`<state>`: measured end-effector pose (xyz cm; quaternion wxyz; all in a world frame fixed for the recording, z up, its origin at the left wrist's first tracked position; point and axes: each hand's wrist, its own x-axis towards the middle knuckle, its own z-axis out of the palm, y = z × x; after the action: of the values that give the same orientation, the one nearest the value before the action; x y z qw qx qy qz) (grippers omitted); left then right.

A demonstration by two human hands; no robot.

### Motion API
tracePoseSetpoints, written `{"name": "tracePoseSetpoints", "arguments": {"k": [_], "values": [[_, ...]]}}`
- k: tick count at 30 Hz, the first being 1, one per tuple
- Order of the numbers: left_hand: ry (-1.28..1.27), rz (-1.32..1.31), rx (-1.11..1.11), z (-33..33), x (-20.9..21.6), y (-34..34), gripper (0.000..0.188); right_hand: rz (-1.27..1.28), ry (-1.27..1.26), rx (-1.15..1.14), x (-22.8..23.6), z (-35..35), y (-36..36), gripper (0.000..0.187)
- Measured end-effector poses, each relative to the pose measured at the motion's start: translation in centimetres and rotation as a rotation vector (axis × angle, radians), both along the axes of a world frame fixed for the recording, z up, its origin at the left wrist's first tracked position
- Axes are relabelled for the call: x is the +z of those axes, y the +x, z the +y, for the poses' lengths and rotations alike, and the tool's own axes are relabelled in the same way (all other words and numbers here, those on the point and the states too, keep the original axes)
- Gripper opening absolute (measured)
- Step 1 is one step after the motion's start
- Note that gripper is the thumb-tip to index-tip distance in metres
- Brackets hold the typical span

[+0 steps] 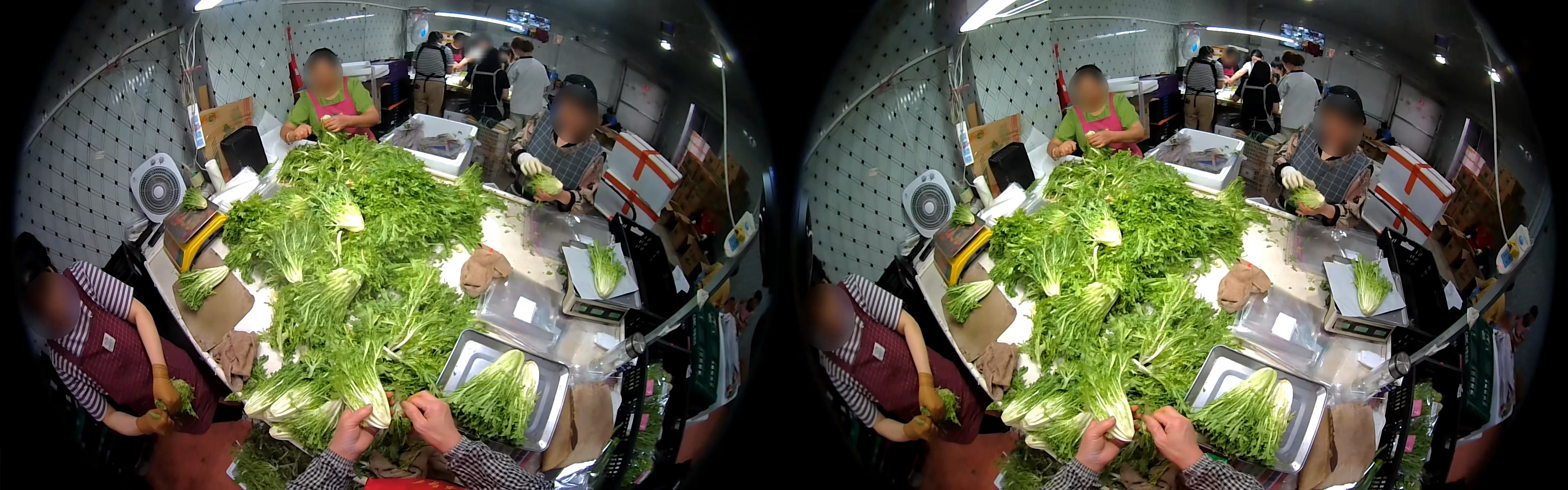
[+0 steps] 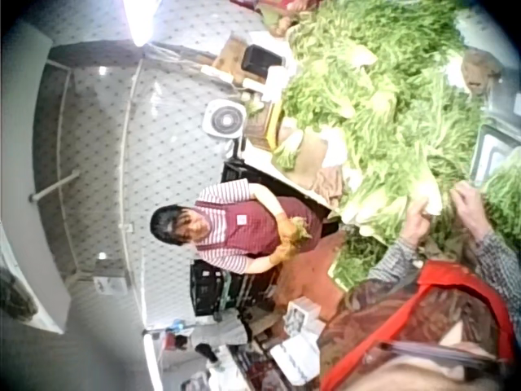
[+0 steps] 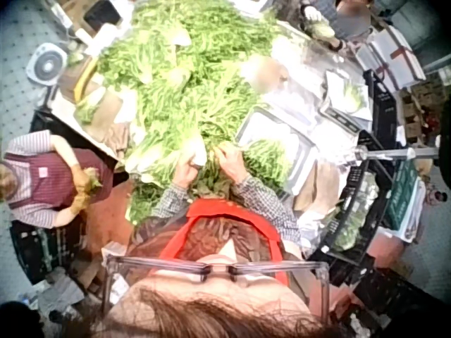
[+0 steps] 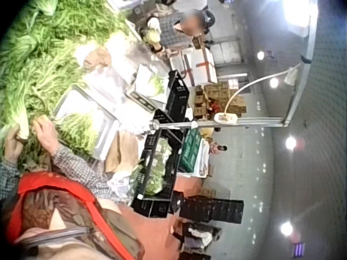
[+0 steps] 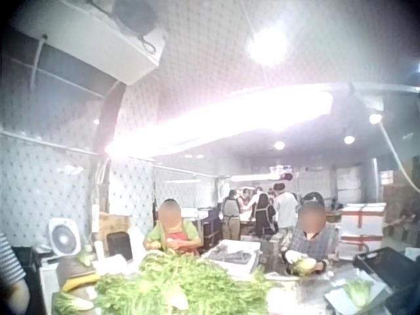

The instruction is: The person sorts and trims leafy green vegetables, weighs them on a digital scale, and places them into plastic bags. The person then seals the bags and places them into a crate.

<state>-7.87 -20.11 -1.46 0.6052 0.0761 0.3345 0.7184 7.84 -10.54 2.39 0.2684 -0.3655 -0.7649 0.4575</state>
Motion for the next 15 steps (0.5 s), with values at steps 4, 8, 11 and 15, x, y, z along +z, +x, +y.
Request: {"name": "tracePoseSetpoints", "arguments": {"k": [4, 8, 11, 15], "values": [[-0.007, -0.008, -0.025, 0.1, 0.1, 0.7, 0.049, 0.018, -0.427, 0.095, -0.1, -1.0, 0.0, 0.027], [-0.022, 0.01, -0.04, 0.4, 0.1, 1.2, 0.049, 0.066, -0.703, 0.144, -1.5, -1.5, 0.0, 0.036], [-0.018, 0.005, -0.064, 0.5, 0.0, 1.4, 0.049, 0.103, -0.777, 0.158, -1.0, -1.5, 0.1, 0.036], [-0.019, 0.014, -0.104, 0.7, 0.0, 1.6, 0.051, 0.203, -0.853, 0.175, -2.0, -1.6, 0.4, 0.034]]}}
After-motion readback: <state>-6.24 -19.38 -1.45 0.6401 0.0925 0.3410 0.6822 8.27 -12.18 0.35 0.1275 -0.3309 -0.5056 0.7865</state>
